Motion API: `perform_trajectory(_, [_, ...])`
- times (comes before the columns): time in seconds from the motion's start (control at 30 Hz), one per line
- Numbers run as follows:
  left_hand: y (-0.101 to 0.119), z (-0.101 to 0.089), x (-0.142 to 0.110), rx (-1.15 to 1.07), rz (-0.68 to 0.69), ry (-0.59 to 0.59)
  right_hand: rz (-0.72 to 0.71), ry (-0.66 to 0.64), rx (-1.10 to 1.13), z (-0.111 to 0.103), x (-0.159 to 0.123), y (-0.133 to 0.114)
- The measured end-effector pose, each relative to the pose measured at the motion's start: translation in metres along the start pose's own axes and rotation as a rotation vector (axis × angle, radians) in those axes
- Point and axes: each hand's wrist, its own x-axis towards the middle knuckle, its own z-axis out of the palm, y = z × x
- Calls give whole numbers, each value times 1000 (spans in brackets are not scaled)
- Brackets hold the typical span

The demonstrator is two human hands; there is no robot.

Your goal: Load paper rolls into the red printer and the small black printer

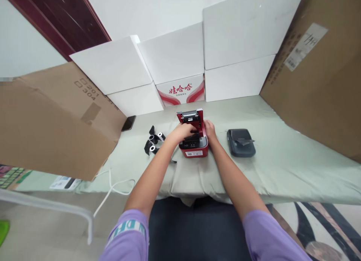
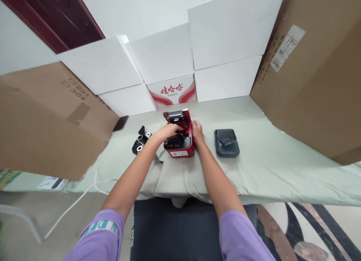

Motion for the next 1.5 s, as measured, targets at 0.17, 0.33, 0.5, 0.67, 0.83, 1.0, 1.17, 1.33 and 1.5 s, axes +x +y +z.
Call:
perform_trajectory(0.17, [11,-17,-18,85,-32,350,-91,-53,94,2,-4,-11])
perform_trajectory(0.33, [5,-15,-22,150,10,540,-110,-89,119,-2,-7,-22])
perform_trajectory(0.5, [-3,-8,-42,-82,-29,461,-130,-124,81,-9,-7,-24])
perform_trajectory(0.67, [-23,11,-59,-395,-164,386,-79,-230,79,-10,-7,-27])
perform_trajectory(0.83, [-37,34,-54,-858,-314,309,108,-326,152,-13,-9,-33])
perform_trajectory(1.0, [-35,43,-55,-982,-256,315,163,-409,137,-20,-15,-40])
perform_trajectory(1.17, [-33,42,-56,-1020,-252,306,207,-439,111,-23,-19,-42])
perform_trajectory(1.33, [-27,37,-57,-1054,-250,311,162,-353,22,-21,-16,-42])
perform_trajectory(1.5, [-25,33,-79,-878,-172,271,150,-160,-260,-39,-42,-57])
